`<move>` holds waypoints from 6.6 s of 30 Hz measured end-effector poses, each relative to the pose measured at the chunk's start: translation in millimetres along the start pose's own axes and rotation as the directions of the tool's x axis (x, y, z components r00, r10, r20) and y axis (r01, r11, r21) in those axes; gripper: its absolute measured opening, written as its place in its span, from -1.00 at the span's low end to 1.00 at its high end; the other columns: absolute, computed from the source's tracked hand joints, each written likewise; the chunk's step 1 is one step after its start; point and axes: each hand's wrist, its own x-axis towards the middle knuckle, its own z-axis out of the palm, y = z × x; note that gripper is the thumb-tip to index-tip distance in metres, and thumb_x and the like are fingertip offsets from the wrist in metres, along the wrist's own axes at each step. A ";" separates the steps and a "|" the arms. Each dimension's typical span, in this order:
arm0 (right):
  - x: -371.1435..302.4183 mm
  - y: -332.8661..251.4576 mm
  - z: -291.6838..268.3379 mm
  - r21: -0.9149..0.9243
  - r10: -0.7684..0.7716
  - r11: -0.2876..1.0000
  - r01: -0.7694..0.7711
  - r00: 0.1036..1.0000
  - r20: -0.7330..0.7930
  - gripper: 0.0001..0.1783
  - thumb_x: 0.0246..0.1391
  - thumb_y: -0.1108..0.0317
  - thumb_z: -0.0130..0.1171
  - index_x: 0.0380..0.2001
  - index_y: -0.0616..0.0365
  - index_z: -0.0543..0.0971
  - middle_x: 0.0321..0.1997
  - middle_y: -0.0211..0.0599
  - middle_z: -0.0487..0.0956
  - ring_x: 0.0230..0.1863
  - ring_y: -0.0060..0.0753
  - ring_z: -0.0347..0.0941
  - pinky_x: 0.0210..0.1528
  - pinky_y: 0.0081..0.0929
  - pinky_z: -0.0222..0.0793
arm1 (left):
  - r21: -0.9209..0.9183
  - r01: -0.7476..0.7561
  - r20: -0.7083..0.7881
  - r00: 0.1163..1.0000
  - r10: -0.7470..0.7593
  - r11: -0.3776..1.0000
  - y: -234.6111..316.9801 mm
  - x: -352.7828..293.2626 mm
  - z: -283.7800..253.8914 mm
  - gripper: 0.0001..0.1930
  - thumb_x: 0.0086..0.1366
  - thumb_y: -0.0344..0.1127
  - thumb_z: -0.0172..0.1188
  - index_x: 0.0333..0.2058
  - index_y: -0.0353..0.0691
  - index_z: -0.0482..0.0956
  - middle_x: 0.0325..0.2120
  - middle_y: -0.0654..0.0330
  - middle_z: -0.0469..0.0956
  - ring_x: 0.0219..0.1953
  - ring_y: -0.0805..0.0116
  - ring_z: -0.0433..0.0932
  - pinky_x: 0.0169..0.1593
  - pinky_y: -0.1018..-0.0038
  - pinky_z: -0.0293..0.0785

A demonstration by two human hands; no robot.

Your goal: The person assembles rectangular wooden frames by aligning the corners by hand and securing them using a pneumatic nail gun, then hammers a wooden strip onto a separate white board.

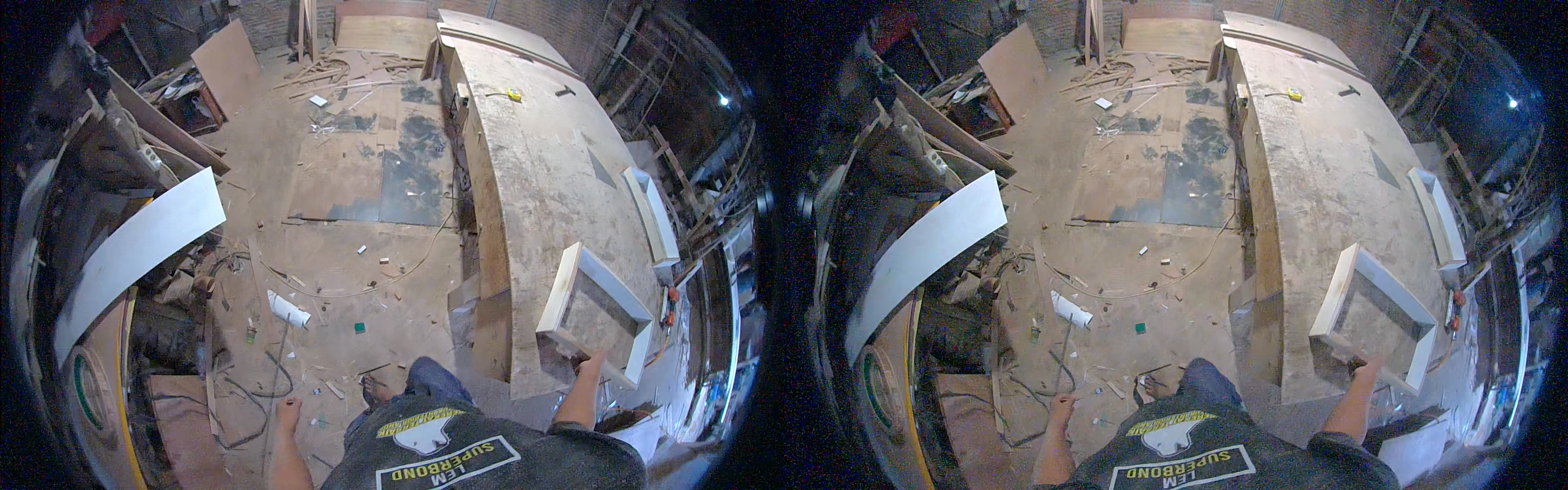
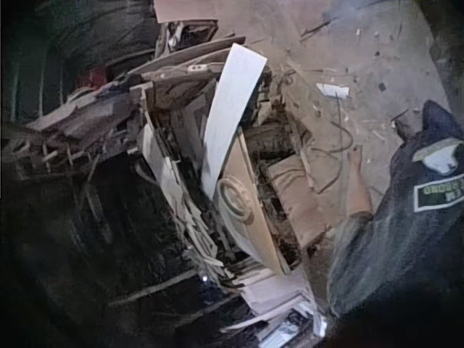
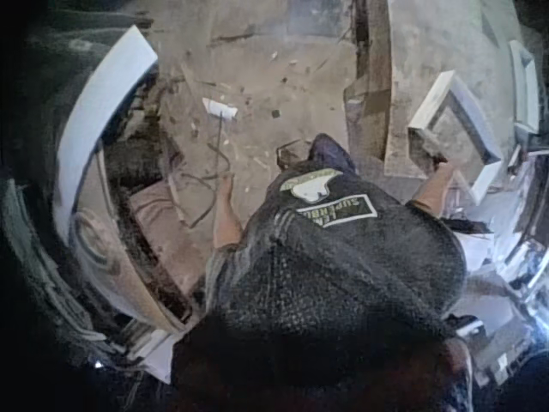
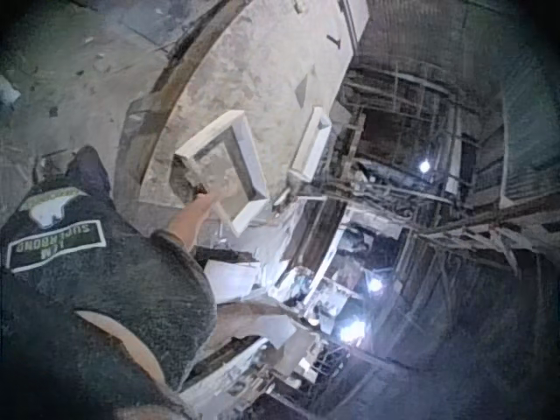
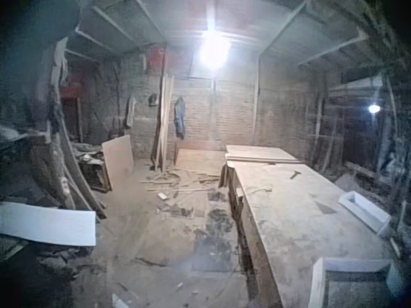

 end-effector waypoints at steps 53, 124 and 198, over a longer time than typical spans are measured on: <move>-243.4 -125.4 1272.8 0.128 -0.257 0.962 0.240 0.957 0.137 -0.63 -0.09 0.43 0.16 -0.18 0.23 0.34 -0.39 -0.13 0.47 -0.62 -0.19 0.51 -0.67 -0.26 0.50 | -0.042 -0.099 0.496 0.862 0.106 0.994 1113.4 884.7 265.7 -0.67 0.32 -0.12 0.26 -0.07 -0.21 0.59 -0.24 0.20 0.61 -0.22 0.39 0.61 -0.28 0.47 0.42; -59.0 -197.3 2110.3 -0.126 -0.018 0.962 -0.240 0.406 -0.914 -0.69 0.12 0.35 0.26 -0.09 0.28 0.66 -0.27 -0.21 0.71 -0.32 -0.41 0.62 -0.18 -0.44 0.52 | -0.180 -0.310 0.962 0.143 0.233 0.934 2424.8 1331.9 1252.2 -0.66 0.21 -0.16 0.22 -0.12 -0.22 0.54 -0.16 0.10 0.47 -0.11 0.18 0.46 -0.04 0.15 0.50; -1.7 -309.3 2141.7 -0.724 -0.714 0.271 0.634 0.637 0.291 -0.46 -0.02 0.07 0.34 0.08 -0.12 0.61 -0.03 -0.28 0.50 0.02 -0.19 0.41 0.09 -0.15 0.25 | -0.417 -0.788 0.854 -0.169 0.491 0.453 2218.2 1267.4 1011.9 -0.81 0.33 -0.34 0.28 -0.22 -0.38 0.62 -0.41 0.19 0.58 -0.36 0.43 0.51 -0.22 0.49 0.46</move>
